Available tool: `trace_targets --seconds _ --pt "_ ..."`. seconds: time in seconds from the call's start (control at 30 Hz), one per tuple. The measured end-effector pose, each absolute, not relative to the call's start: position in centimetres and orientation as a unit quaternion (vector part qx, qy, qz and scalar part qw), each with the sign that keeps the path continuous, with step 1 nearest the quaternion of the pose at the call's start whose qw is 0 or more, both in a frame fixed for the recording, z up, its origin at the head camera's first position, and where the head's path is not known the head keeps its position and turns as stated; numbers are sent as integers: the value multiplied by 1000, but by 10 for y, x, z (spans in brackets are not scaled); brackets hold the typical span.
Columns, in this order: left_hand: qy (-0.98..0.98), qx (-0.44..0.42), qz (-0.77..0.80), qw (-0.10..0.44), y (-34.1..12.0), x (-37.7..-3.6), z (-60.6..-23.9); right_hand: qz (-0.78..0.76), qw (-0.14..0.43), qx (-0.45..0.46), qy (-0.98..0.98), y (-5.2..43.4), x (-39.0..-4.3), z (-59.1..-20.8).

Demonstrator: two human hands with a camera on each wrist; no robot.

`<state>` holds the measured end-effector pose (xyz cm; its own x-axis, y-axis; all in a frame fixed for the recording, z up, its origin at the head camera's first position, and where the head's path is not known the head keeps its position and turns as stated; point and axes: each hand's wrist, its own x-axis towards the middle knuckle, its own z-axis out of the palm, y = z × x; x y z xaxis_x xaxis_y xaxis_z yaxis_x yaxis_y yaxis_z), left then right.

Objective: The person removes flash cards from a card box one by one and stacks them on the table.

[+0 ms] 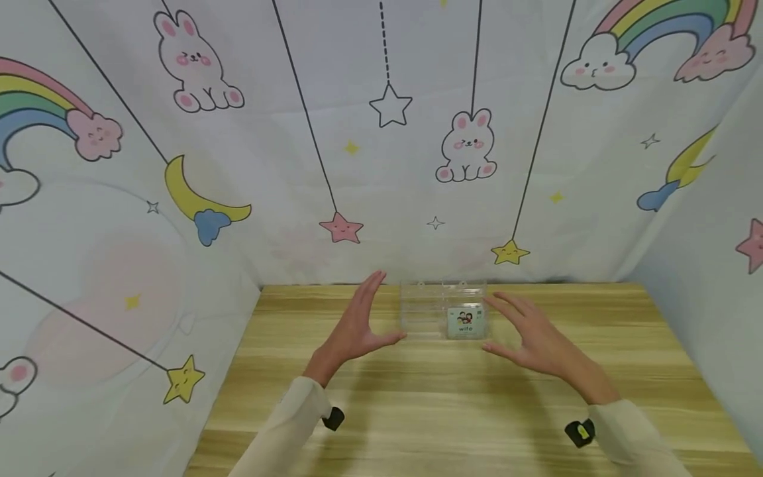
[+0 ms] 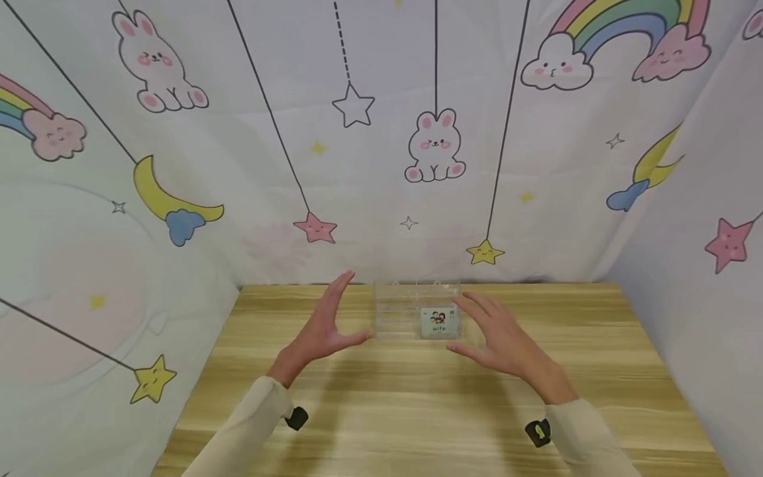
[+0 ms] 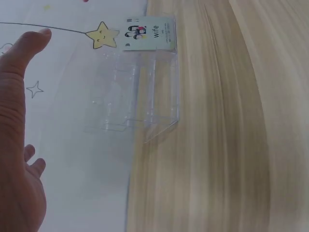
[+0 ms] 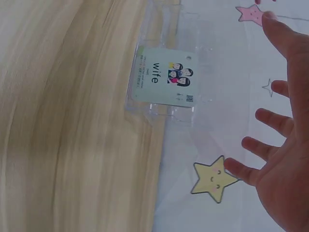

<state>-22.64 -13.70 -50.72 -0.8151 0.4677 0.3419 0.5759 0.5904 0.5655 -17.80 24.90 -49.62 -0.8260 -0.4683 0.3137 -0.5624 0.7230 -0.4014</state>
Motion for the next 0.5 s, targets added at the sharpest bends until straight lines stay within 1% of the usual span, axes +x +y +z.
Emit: trace_targets --seconds 0.27,0.37,0.5 --pt "-863 -220 -454 15 -115 -238 -550 348 108 243 -899 246 -192 -521" --pt "-861 -205 -466 5 -108 -241 -567 374 105 239 -890 243 -197 -530" --pt "-860 -199 -471 6 -98 -246 -586 396 99 223 -885 242 -204 -543"
